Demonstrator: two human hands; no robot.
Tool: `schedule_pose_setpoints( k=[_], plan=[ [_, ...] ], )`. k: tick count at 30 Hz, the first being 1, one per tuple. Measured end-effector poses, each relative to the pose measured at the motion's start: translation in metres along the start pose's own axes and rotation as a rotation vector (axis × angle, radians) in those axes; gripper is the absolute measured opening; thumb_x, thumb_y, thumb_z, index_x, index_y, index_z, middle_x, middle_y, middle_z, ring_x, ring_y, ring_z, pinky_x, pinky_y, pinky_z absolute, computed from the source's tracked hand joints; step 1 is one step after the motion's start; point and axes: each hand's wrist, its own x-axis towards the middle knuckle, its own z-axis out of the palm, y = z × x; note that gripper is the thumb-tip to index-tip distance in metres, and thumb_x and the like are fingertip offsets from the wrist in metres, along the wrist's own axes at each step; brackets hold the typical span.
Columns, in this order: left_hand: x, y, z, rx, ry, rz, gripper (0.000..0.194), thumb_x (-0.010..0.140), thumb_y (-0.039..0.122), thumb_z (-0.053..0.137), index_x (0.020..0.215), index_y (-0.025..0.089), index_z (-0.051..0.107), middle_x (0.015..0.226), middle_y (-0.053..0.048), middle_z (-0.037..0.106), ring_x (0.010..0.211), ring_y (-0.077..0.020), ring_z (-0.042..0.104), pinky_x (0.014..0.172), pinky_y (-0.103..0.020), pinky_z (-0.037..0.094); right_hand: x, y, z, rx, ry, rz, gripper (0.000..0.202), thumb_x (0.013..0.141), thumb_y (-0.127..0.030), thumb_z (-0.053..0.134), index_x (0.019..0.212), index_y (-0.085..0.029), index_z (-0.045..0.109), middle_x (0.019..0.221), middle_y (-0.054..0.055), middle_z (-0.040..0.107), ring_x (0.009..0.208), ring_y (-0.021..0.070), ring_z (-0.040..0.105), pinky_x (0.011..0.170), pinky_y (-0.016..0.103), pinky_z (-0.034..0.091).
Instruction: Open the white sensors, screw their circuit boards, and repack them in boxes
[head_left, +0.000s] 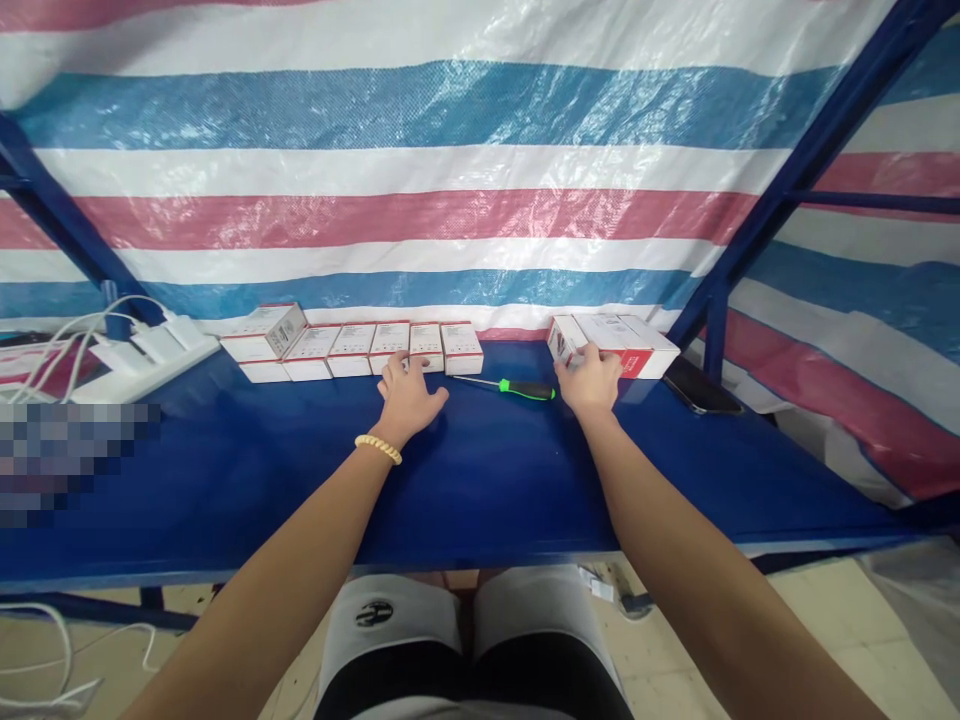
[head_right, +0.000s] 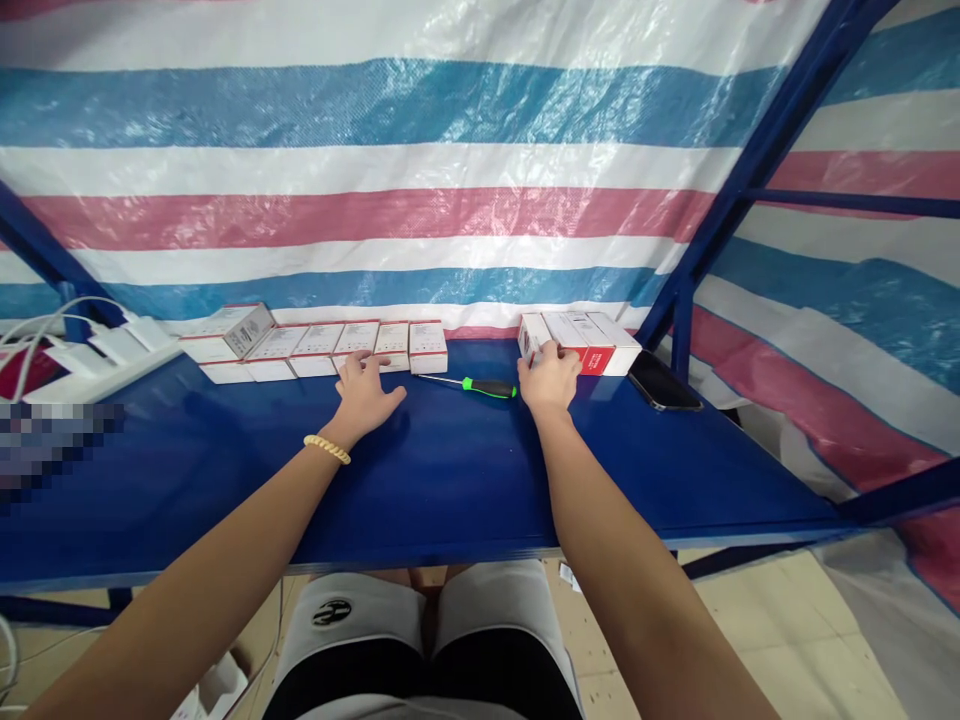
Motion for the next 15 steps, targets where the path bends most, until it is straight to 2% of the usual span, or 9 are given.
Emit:
schedule_pose_setpoints(
  k=[4,9,12,15],
  plan=[
    [-0.002,0.005,0.005,-0.029,-0.039,0.048,0.049,0.074,0.033,0.066,0.120,0.023,0.054,0.144,-0.016,0.036,0.135,-0.0384,0.037,0.106,-0.056,0.035,0.000,-0.002,-0.002,-0.002,0.028,0.017,0.025,0.083,-0.034,0.060,0.105,-0.021,0.061,0.109,0.011,0.051,0.104,0.0275,0.055,0.089,0.046,0.048],
    [-0.001,0.002,0.002,-0.069,-0.066,0.081,0.047,0.074,0.030,0.066,0.119,0.021,0.055,0.141,-0.017,0.039,0.135,-0.0391,0.038,0.105,-0.057,0.036,0.005,-0.003,-0.008,0.075,0.091,0.105,0.022,0.077,-0.031,0.065,0.095,-0.018,0.062,0.103,0.012,0.060,0.097,0.0274,0.062,0.092,0.047,0.048],
    [-0.001,0.000,-0.001,-0.093,-0.051,0.132,0.045,0.075,0.030,0.065,0.119,0.021,0.055,0.136,-0.016,0.044,0.134,-0.0384,0.039,0.105,-0.057,0.037,0.010,-0.002,-0.010,0.304,0.135,0.199,0.022,0.072,-0.033,0.069,0.085,-0.019,0.058,0.084,0.006,0.062,0.089,0.0257,0.065,0.092,0.047,0.051],
    [-0.003,0.001,-0.002,-0.157,-0.039,0.205,0.045,0.077,0.030,0.065,0.120,0.021,0.055,0.133,-0.015,0.048,0.133,-0.0367,0.041,0.106,-0.057,0.036,0.009,-0.007,-0.011,0.731,0.139,0.185,0.027,0.071,-0.038,0.070,0.083,-0.022,0.052,0.075,0.000,0.060,0.076,0.0197,0.065,0.075,0.040,0.058]
  ],
)
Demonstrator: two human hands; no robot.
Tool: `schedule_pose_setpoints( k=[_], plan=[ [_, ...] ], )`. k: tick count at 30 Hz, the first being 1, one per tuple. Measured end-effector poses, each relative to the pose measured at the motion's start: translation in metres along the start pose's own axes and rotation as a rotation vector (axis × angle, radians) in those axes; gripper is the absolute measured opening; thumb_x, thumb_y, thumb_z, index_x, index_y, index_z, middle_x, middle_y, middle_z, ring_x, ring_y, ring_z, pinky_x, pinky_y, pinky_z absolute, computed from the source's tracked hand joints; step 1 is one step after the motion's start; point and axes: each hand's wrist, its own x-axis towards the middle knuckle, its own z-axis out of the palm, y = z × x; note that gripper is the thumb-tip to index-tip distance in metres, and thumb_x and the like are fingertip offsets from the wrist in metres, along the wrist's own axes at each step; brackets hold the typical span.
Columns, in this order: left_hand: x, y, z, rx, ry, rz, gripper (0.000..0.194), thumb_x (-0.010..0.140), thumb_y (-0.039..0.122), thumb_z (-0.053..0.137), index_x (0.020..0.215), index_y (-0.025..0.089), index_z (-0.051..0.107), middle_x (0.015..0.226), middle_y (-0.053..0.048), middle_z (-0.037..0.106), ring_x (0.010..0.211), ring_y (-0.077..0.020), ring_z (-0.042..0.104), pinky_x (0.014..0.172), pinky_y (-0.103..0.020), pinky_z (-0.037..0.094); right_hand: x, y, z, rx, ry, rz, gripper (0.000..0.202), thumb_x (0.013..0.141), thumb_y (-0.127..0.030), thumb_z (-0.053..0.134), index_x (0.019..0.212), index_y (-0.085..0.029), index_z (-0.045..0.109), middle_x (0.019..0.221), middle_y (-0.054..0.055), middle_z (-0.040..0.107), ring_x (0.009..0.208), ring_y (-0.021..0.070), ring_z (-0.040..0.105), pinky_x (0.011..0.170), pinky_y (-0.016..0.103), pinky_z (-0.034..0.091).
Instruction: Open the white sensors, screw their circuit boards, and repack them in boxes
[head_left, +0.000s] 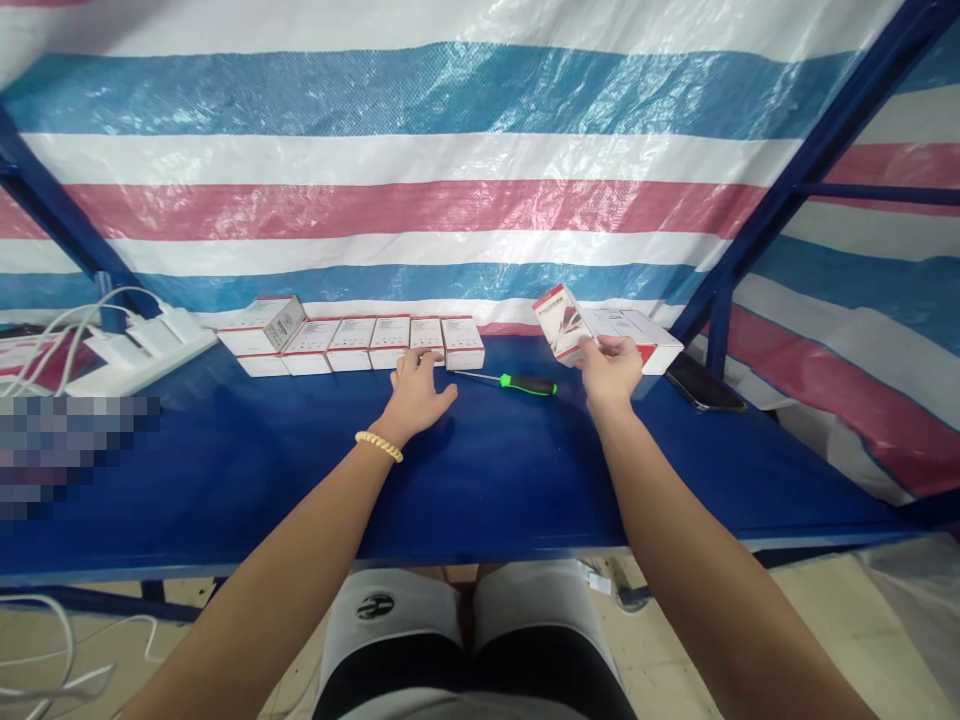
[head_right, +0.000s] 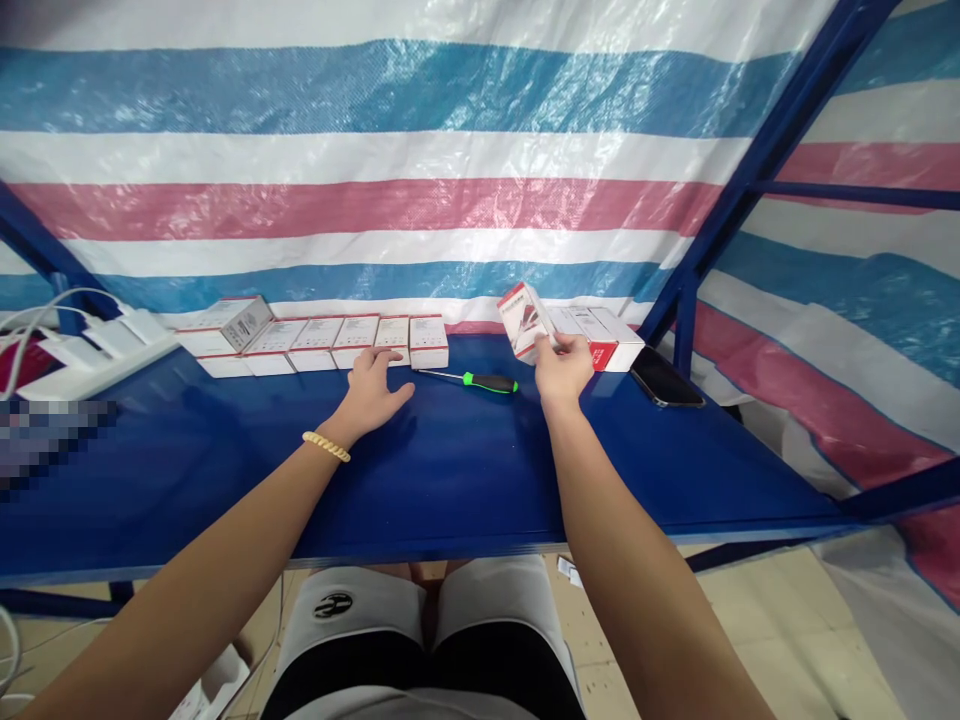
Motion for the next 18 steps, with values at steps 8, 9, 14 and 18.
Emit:
schedule_pose_setpoints(
  k=[8,9,14,18],
  plan=[
    [0.002,0.008,0.006,-0.846,-0.121,-0.110,0.058,0.081,0.056,0.066,0.123,0.020,0.050,0.111,-0.009,0.065,0.099,-0.0232,0.064,0.090,-0.039,0.047,-0.052,-0.017,0.018,0.292,-0.412,-0.369,0.025,0.070,-0.036,0.077,0.080,-0.022,0.058,0.078,0.000,0.062,0.065,0.0135,0.063,0.058,0.030,0.058],
    [0.003,0.010,0.007,-0.988,-0.131,-0.179,0.061,0.079,0.060,0.066,0.121,0.020,0.048,0.103,-0.008,0.067,0.089,-0.0216,0.066,0.083,-0.037,0.049,-0.059,-0.017,0.019,0.248,-0.461,-0.462,0.024,0.071,-0.035,0.077,0.081,-0.022,0.060,0.086,0.002,0.063,0.068,0.0141,0.064,0.058,0.030,0.059],
    [0.006,0.015,0.004,-1.378,-0.104,-0.347,0.070,0.069,0.067,0.073,0.111,0.020,0.042,0.083,-0.005,0.069,0.070,-0.0217,0.070,0.070,-0.036,0.053,-0.075,-0.021,0.015,0.148,-0.632,-0.738,0.018,0.076,-0.026,0.075,0.090,-0.023,0.064,0.112,0.007,0.061,0.085,0.0174,0.067,0.070,0.035,0.061],
    [0.004,0.017,0.001,-1.444,-0.077,-0.359,0.062,0.065,0.038,0.086,0.107,0.020,0.044,0.087,-0.004,0.070,0.073,-0.0201,0.071,0.075,-0.037,0.054,-0.073,-0.023,0.012,0.107,-0.703,-0.742,0.024,0.076,-0.023,0.073,0.098,-0.025,0.064,0.118,0.008,0.062,0.102,0.0224,0.065,0.079,0.038,0.060]
  ],
)
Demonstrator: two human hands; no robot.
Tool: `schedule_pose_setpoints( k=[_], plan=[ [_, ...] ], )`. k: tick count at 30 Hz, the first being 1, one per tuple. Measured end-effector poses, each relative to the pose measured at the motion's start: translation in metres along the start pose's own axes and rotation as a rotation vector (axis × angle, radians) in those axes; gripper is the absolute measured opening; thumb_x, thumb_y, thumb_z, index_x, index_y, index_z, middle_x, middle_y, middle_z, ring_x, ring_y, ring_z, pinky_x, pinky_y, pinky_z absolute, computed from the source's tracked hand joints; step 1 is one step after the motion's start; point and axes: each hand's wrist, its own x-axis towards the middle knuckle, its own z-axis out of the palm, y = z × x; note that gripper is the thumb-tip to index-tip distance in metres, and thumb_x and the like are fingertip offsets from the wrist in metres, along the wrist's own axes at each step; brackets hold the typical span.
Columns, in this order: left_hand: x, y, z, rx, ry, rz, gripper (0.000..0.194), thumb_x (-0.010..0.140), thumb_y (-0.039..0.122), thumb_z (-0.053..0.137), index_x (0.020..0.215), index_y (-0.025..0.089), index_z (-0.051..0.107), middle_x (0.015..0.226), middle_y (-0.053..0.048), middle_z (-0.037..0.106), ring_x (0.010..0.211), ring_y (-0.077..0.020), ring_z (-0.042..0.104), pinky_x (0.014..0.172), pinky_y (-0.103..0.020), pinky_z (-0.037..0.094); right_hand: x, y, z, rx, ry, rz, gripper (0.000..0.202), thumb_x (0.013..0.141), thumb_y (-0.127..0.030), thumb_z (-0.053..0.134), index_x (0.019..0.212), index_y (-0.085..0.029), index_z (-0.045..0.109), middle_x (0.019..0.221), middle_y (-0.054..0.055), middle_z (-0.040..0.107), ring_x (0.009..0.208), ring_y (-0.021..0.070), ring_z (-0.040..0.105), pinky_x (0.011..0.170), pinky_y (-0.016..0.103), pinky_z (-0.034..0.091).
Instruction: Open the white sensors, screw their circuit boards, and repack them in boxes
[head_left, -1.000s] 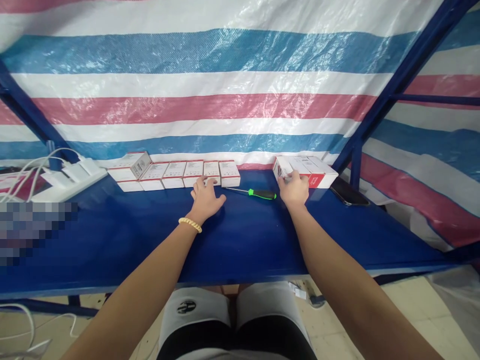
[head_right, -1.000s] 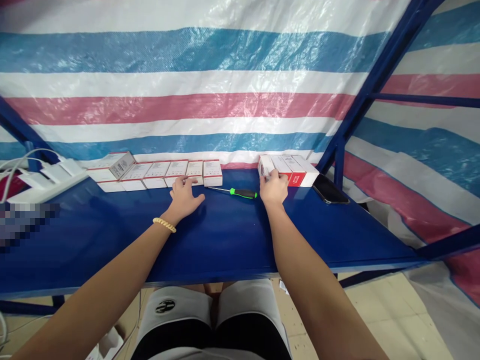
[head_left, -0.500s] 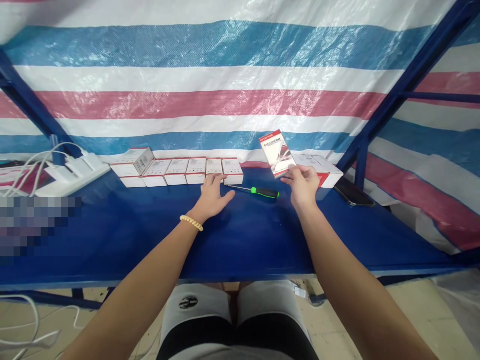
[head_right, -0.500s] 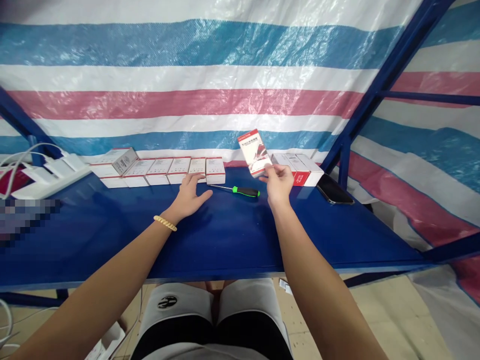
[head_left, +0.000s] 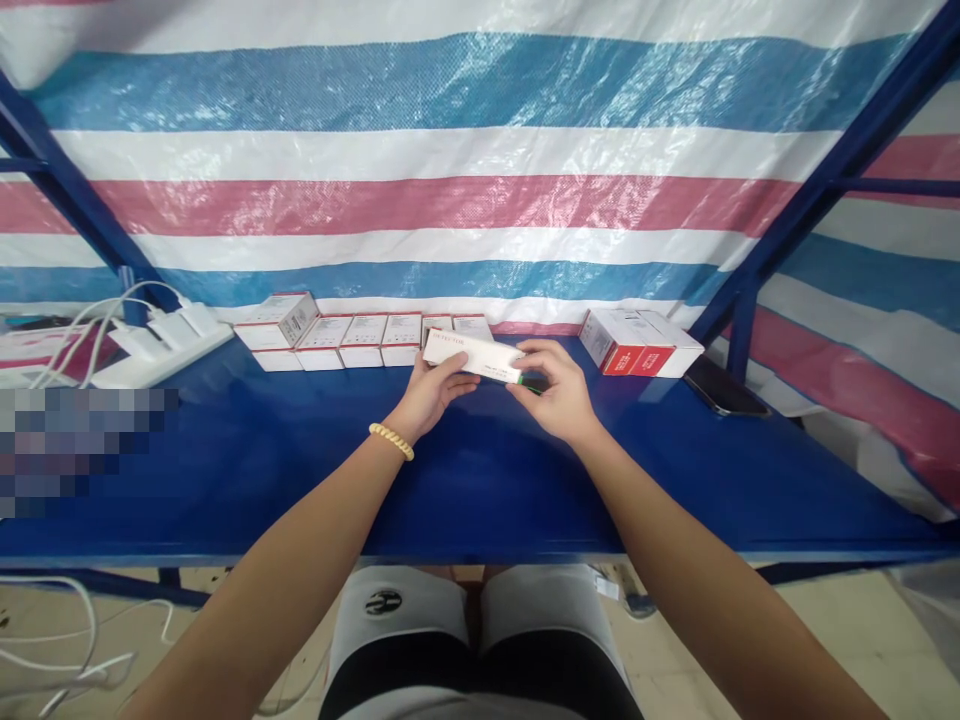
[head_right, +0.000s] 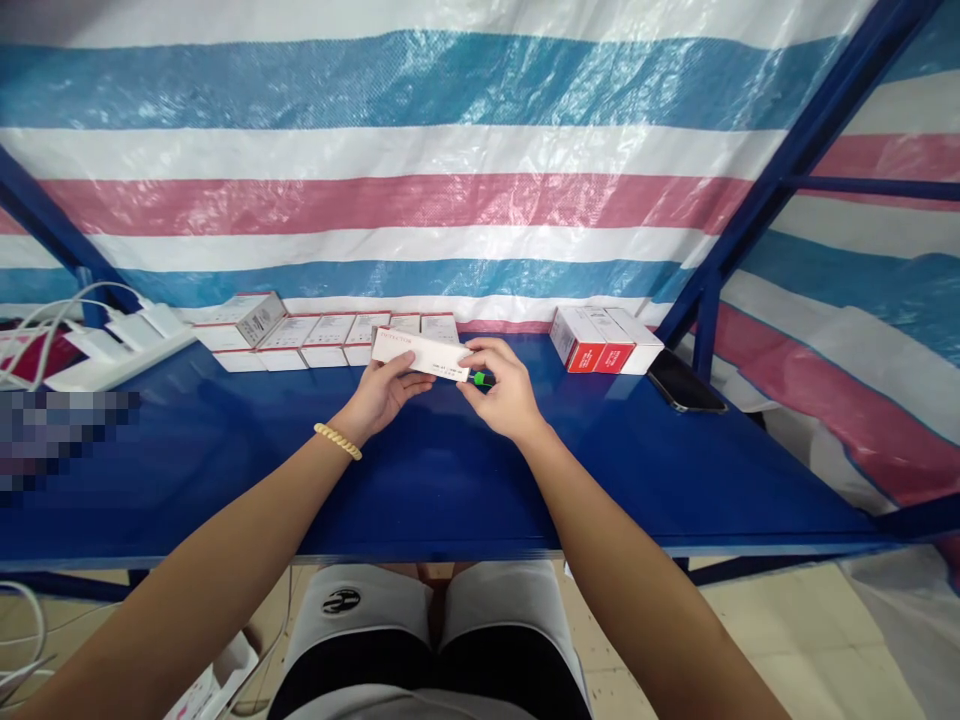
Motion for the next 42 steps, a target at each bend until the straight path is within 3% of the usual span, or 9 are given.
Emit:
schedule_pose_setpoints(
  k=[4,8,11,15,19,22,25,30,42],
  plan=[
    [-0.003,0.002,-0.001,-0.032,0.010,0.062,0.062,0.059,0.018,0.085,0.107,0.022,0.046,0.102,-0.003,0.070,0.094,-0.0210,0.069,0.086,-0.039,0.054,0.003,0.009,0.003,0.224,0.066,0.252,0.058,0.066,-0.034,0.080,0.118,-0.027,0.055,0.132,0.010,0.056,0.119,0.0271,0.059,0.079,0.038,0.061],
    [-0.004,0.001,-0.005,0.036,-0.121,0.041,0.072,0.053,0.015,0.084,0.114,0.023,0.046,0.112,-0.004,0.068,0.110,-0.0253,0.065,0.095,-0.044,0.052,0.008,0.008,0.005,0.448,0.039,0.717,0.044,0.077,-0.053,0.068,0.108,-0.023,0.060,0.109,0.008,0.068,0.088,0.0219,0.068,0.054,0.031,0.060],
    [-0.002,-0.003,-0.008,0.165,-0.232,0.051,0.082,0.052,0.019,0.085,0.122,0.025,0.044,0.120,-0.006,0.066,0.116,-0.0276,0.062,0.097,-0.047,0.051,0.011,-0.001,0.002,0.680,-0.083,0.865,0.042,0.081,-0.054,0.064,0.102,-0.018,0.064,0.091,0.008,0.072,0.071,0.0203,0.069,0.046,0.032,0.059],
    [0.004,-0.007,-0.014,0.469,-0.161,0.202,0.093,0.055,0.030,0.085,0.134,0.026,0.036,0.135,-0.013,0.056,0.121,-0.0301,0.058,0.095,-0.048,0.053,0.013,-0.006,-0.002,0.758,0.037,0.812,0.040,0.072,-0.048,0.076,0.096,-0.017,0.065,0.082,0.006,0.073,0.067,0.0191,0.070,0.046,0.031,0.060],
    [0.004,-0.004,-0.018,1.017,0.029,0.546,0.094,0.061,0.033,0.082,0.141,0.020,0.034,0.148,-0.019,0.040,0.137,-0.0352,0.042,0.109,-0.054,0.041,0.012,0.000,0.000,0.544,0.150,0.808,0.042,0.066,-0.045,0.081,0.096,-0.019,0.065,0.078,0.002,0.071,0.061,0.0160,0.067,0.044,0.028,0.057],
    [-0.002,0.000,-0.017,1.297,-0.098,0.717,0.092,0.064,0.036,0.082,0.142,0.019,0.037,0.150,-0.020,0.037,0.142,-0.0370,0.035,0.115,-0.054,0.033,0.009,0.001,0.005,0.410,0.105,0.731,0.044,0.061,-0.038,0.084,0.097,-0.020,0.067,0.080,0.000,0.071,0.063,0.0142,0.067,0.051,0.027,0.058],
    [-0.007,0.001,-0.015,1.470,-0.233,0.726,0.087,0.064,0.035,0.082,0.141,0.020,0.044,0.145,-0.017,0.047,0.136,-0.0379,0.042,0.113,-0.053,0.032,0.005,-0.002,0.010,0.398,-0.026,0.629,0.044,0.060,-0.033,0.084,0.099,-0.021,0.068,0.088,0.001,0.074,0.073,0.0151,0.069,0.066,0.030,0.059],
    [-0.009,0.003,-0.015,1.545,-0.199,0.681,0.066,0.066,0.028,0.076,0.128,0.022,0.055,0.126,-0.011,0.063,0.122,-0.0328,0.054,0.105,-0.047,0.037,0.004,-0.004,0.006,0.548,-0.182,0.561,0.045,0.063,-0.026,0.079,0.107,-0.023,0.068,0.102,0.003,0.076,0.088,0.0199,0.072,0.078,0.036,0.058],
    [-0.011,0.004,-0.010,1.575,-0.239,0.730,0.049,0.072,0.035,0.073,0.119,0.023,0.062,0.124,-0.010,0.066,0.116,-0.0312,0.058,0.100,-0.045,0.037,0.000,-0.004,0.006,0.369,-0.220,0.483,0.046,0.060,-0.018,0.075,0.105,-0.022,0.067,0.105,0.004,0.073,0.087,0.0201,0.069,0.082,0.037,0.055]
  ],
)
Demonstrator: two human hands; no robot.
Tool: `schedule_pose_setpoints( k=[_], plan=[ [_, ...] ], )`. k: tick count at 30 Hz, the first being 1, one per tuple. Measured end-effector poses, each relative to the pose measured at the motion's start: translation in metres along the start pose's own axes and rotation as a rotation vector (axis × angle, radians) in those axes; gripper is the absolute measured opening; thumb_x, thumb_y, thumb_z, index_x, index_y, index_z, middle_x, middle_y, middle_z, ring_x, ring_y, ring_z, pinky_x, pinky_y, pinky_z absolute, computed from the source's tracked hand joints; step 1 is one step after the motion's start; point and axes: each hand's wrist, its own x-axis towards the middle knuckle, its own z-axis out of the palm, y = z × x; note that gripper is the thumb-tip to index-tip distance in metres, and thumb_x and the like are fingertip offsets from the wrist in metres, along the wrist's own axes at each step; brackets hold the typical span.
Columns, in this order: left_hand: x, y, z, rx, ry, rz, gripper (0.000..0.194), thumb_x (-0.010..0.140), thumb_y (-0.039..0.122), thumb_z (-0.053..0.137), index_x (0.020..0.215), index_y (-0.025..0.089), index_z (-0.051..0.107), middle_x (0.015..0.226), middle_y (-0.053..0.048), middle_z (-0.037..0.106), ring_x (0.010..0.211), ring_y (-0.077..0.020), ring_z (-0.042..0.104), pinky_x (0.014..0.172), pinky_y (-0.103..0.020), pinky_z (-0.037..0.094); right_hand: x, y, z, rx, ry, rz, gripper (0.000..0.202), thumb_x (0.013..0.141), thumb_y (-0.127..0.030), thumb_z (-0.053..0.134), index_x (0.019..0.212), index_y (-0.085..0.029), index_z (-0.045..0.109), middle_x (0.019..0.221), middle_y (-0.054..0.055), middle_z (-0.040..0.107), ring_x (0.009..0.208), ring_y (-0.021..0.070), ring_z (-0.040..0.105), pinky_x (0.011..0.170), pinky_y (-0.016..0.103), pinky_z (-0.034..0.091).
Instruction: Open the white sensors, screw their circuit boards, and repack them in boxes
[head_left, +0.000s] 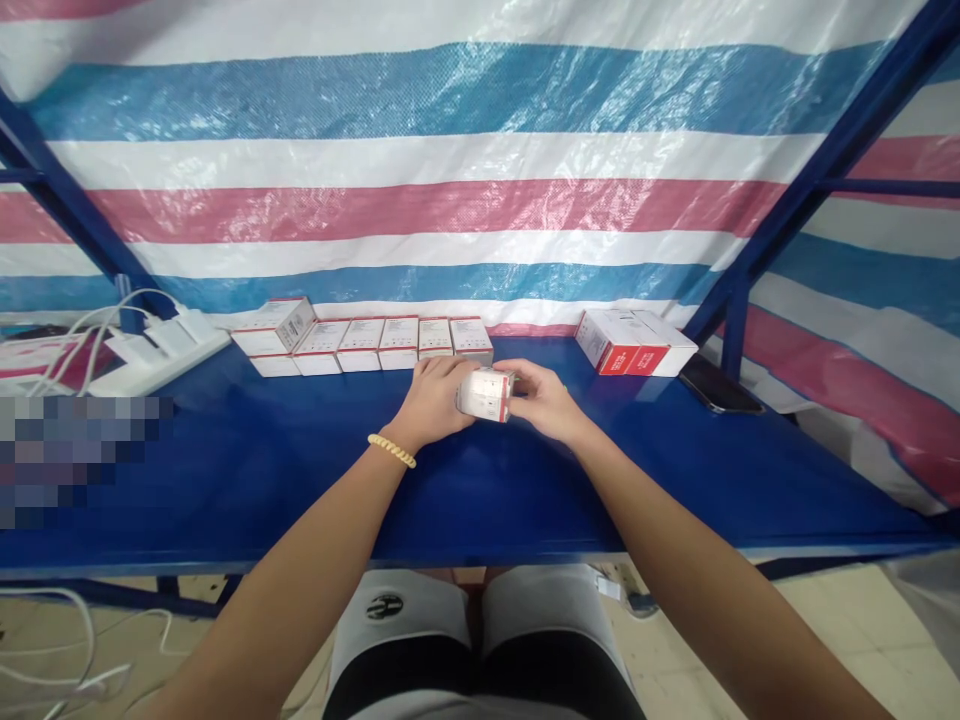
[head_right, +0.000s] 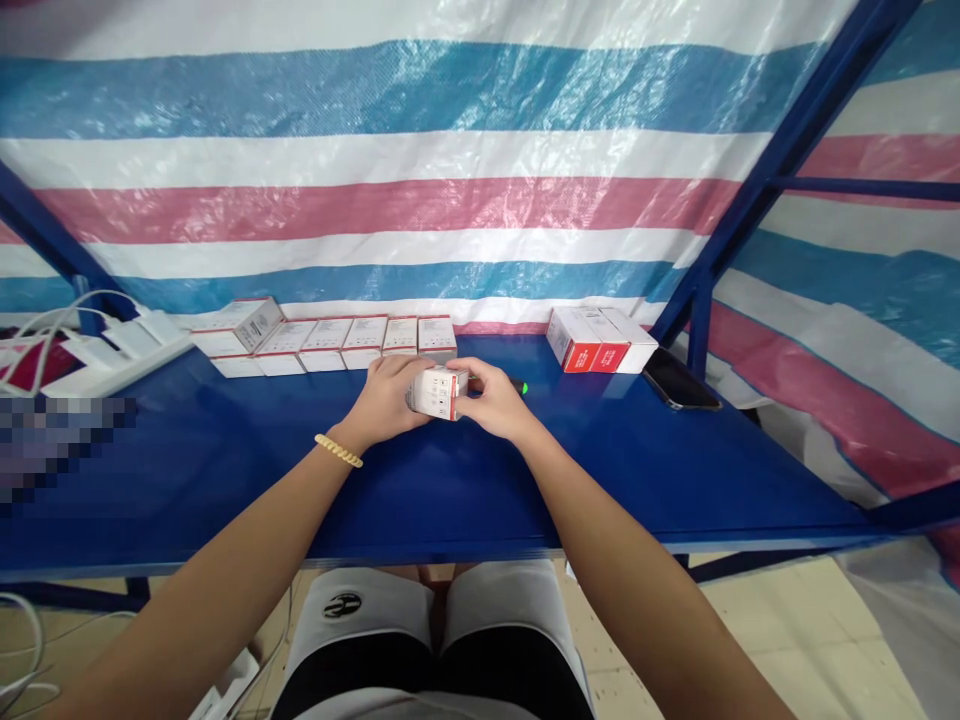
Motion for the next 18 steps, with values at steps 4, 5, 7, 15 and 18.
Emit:
schedule_pose_setpoints(
  k=[4,5,7,15,18],
  plan=[
    [0.0007,0.0014,0.0002,0.012,0.011,0.008,0.046,0.074,0.039,0.071,0.116,0.021,0.063,0.122,-0.011,0.067,0.115,-0.0315,0.058,0.099,-0.045,0.037,0.0006,0.0005,0.0006,-0.024,-0.002,-0.012,0.045,0.059,-0.016,0.072,0.103,-0.021,0.066,0.104,0.004,0.072,0.087,0.0198,0.069,0.082,0.037,0.055],
    [0.0008,0.0016,0.0002,0.013,0.014,0.007,0.046,0.074,0.039,0.071,0.116,0.021,0.064,0.122,-0.011,0.067,0.115,-0.0314,0.059,0.098,-0.045,0.037,0.0008,0.0008,0.0007,-0.021,-0.004,-0.016,0.045,0.059,-0.015,0.070,0.103,-0.021,0.067,0.104,0.004,0.072,0.087,0.0197,0.068,0.082,0.037,0.055],
    [0.0006,0.0021,0.0001,0.017,0.014,0.001,0.046,0.074,0.039,0.071,0.116,0.021,0.064,0.121,-0.011,0.067,0.114,-0.0311,0.059,0.098,-0.045,0.037,0.0012,0.0016,0.0008,-0.011,-0.008,-0.022,0.044,0.060,-0.015,0.069,0.103,-0.021,0.067,0.104,0.004,0.072,0.088,0.0198,0.068,0.081,0.037,0.055],
    [0.0005,0.0041,-0.0001,0.010,0.006,-0.013,0.046,0.073,0.039,0.071,0.115,0.022,0.063,0.118,-0.010,0.068,0.113,-0.0310,0.059,0.097,-0.045,0.037,0.0017,0.0006,-0.0011,-0.016,0.040,-0.008,0.043,0.058,-0.015,0.059,0.099,-0.021,0.070,0.097,0.002,0.073,0.084,0.0194,0.067,0.076,0.035,0.055],
    [0.0007,0.0031,-0.0003,0.004,-0.001,-0.025,0.048,0.071,0.041,0.072,0.114,0.021,0.063,0.118,-0.011,0.068,0.113,-0.0318,0.059,0.098,-0.046,0.037,0.0022,-0.0036,-0.0022,-0.050,0.138,0.043,0.046,0.053,-0.012,0.048,0.092,-0.020,0.072,0.093,0.002,0.074,0.082,0.0202,0.067,0.072,0.034,0.055]
  ],
)
